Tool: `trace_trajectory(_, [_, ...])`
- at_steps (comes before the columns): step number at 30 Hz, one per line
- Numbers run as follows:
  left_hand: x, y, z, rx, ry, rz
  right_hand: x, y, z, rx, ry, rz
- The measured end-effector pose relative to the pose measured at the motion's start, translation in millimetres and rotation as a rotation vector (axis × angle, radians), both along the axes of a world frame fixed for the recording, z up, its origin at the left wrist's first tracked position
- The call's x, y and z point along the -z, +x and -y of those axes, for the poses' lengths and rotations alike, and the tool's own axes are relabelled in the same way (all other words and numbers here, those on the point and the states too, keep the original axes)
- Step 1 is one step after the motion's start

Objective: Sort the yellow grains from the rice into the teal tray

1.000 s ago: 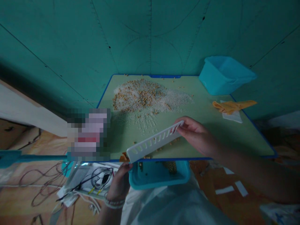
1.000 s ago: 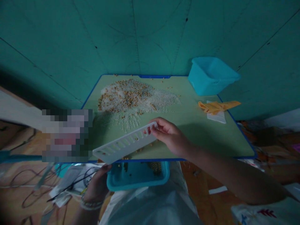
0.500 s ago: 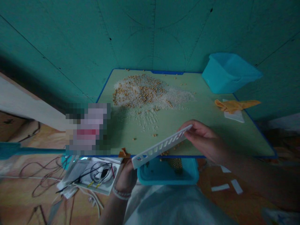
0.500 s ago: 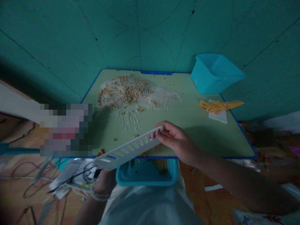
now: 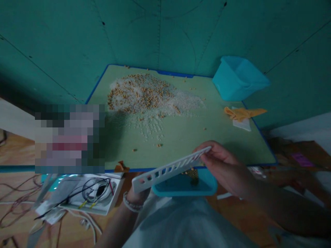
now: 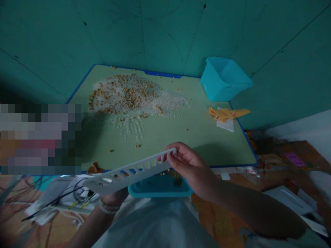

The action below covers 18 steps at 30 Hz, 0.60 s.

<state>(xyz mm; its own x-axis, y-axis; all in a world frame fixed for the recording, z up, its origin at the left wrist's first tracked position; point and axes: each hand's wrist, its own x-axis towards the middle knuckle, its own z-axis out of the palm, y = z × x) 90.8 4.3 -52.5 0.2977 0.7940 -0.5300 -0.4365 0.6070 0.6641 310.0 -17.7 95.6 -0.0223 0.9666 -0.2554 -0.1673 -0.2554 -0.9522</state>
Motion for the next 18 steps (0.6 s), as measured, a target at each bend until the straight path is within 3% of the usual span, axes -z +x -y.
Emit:
trace_trajectory(4, [-6.9, 13.1, -2.0, 0.033, 0.005, 0.081, -13.3, 11.4, -4.0, 0.136, 0.051, 0.048])
trace_trajectory(9, [-26.8, 25.7, -8.6, 0.000, -0.070, 0.048, -28.1, 67.3, -47.8, 0.442, 0.396, 0.152])
trace_trajectory(11, [-28.8, 26.5, -9.4, 0.001, -0.073, 0.040, -22.9, 96.5, -67.2, 0.507, 0.518, 0.121])
trace_trajectory(14, [-25.5, 25.2, -8.4, -0.010, -0.049, 0.045, -4.0, 131.5, -88.0, 0.528, 0.529, 0.085])
trace_trajectory(18, [-21.4, 23.0, -7.1, -0.010, -0.006, 0.046, 18.9, 148.3, -102.4, 0.451, 0.510, 0.109])
